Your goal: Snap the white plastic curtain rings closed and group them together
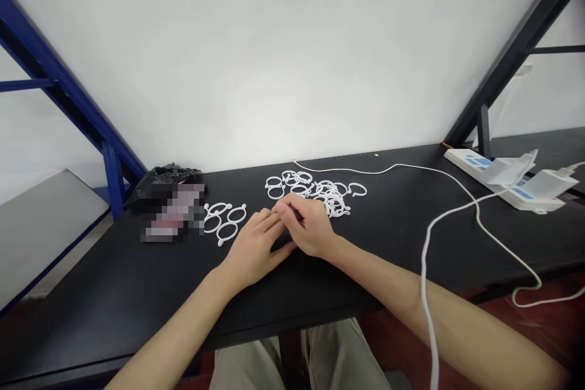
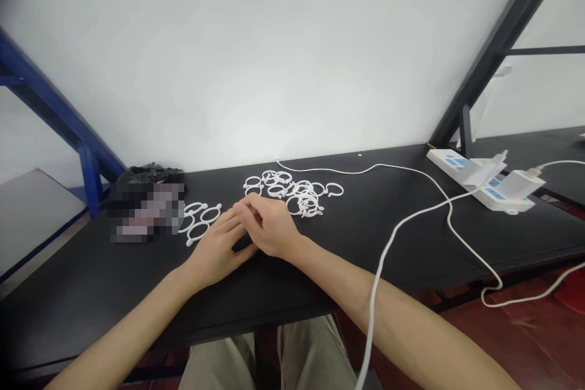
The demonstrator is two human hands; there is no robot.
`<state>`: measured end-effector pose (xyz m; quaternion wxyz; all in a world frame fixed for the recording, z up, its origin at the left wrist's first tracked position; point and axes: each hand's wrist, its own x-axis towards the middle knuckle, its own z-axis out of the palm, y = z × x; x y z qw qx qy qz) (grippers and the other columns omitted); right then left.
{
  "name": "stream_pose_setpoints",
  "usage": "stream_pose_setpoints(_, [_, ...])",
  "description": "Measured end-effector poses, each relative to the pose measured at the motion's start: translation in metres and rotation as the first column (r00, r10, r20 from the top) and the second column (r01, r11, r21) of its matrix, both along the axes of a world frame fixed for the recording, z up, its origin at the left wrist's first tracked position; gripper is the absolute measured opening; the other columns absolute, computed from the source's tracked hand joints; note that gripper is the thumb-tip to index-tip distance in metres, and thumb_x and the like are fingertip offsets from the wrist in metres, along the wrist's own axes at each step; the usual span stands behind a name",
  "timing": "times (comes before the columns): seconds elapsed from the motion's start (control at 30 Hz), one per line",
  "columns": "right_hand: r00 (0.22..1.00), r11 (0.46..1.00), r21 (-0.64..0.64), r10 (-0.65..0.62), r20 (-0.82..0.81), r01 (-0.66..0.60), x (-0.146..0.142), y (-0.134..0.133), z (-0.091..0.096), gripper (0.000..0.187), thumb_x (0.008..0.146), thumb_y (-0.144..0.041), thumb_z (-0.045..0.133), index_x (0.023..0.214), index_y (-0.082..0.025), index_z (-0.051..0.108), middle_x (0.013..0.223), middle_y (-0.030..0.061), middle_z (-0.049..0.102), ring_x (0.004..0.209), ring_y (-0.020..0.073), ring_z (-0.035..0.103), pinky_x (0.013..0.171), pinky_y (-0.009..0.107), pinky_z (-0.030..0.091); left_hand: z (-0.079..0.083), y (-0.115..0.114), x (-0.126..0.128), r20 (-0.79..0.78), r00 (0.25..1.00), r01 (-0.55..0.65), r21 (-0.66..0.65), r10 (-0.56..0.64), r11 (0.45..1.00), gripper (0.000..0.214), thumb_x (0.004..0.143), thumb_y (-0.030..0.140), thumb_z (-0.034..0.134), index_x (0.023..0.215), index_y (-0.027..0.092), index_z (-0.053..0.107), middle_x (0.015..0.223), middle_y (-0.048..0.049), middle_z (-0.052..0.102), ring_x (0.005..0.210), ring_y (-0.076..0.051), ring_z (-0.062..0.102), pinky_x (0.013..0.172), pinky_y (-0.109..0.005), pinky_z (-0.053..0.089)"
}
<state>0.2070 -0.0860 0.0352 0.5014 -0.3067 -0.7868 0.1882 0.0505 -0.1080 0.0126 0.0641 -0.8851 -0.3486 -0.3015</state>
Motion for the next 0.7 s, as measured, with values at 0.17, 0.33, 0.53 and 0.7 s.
stream_pose_setpoints(0.17, [0.989,0.994,-0.105,-0.055,-0.135,0.041,0.000,-0.002,0.005,0.032,0.099,-0.033,0.038,0.082,-0.018,0.061,0.066,-0.0018,0.060,0.057,0.0091,0.055,0.058,0.021,0.042,-0.005,-0.003,0.026,0.070,0.998,-0.010,0.104,0.002,0.994,0.013,0.091,0.023,0.053,0.089,0.017,0.065,0.092,-0.0077,0.069,0.085,-0.023,0.056,0.072,-0.037,0.048])
stream_pose_setpoints(0.33, [0.988,0.990,-0.063,-0.132,-0.081,0.127,0.000,0.006,0.007,0.030,0.099,-0.033,0.038,0.088,-0.019,0.062,0.085,0.0031,0.064,0.082,0.0144,0.059,0.078,0.028,0.045,0.002,-0.001,0.026,0.251,0.967,-0.013,-0.088,0.035,0.996,0.021,0.093,0.015,0.047,0.082,0.019,0.065,0.086,-0.0044,0.067,0.079,-0.018,0.052,0.070,-0.031,0.048])
stream_pose_setpoints(0.53, [0.999,0.930,-0.366,-0.033,-0.025,0.022,0.010,0.022,-0.001,0.036,0.099,-0.035,0.034,0.097,-0.019,0.067,0.086,0.0041,0.065,0.084,0.0160,0.060,0.081,0.032,0.047,0.010,0.007,0.006,0.462,0.867,-0.124,-0.168,0.189,0.978,0.015,0.093,0.017,0.052,0.090,0.020,0.066,0.089,-0.0021,0.070,0.083,-0.017,0.057,0.076,-0.030,0.047])
stream_pose_setpoints(0.7, [0.987,0.812,-0.569,0.053,-0.151,-0.130,0.017,0.029,-0.002,0.029,0.093,-0.040,0.048,0.094,-0.018,0.067,0.065,-0.0017,0.061,0.063,0.0112,0.059,0.064,0.024,0.048,0.011,0.006,0.003,0.435,0.885,-0.125,-0.119,0.165,0.985,0.019,0.094,0.015,0.049,0.097,0.022,0.066,0.093,-0.0021,0.069,0.086,-0.016,0.058,0.078,-0.029,0.046])
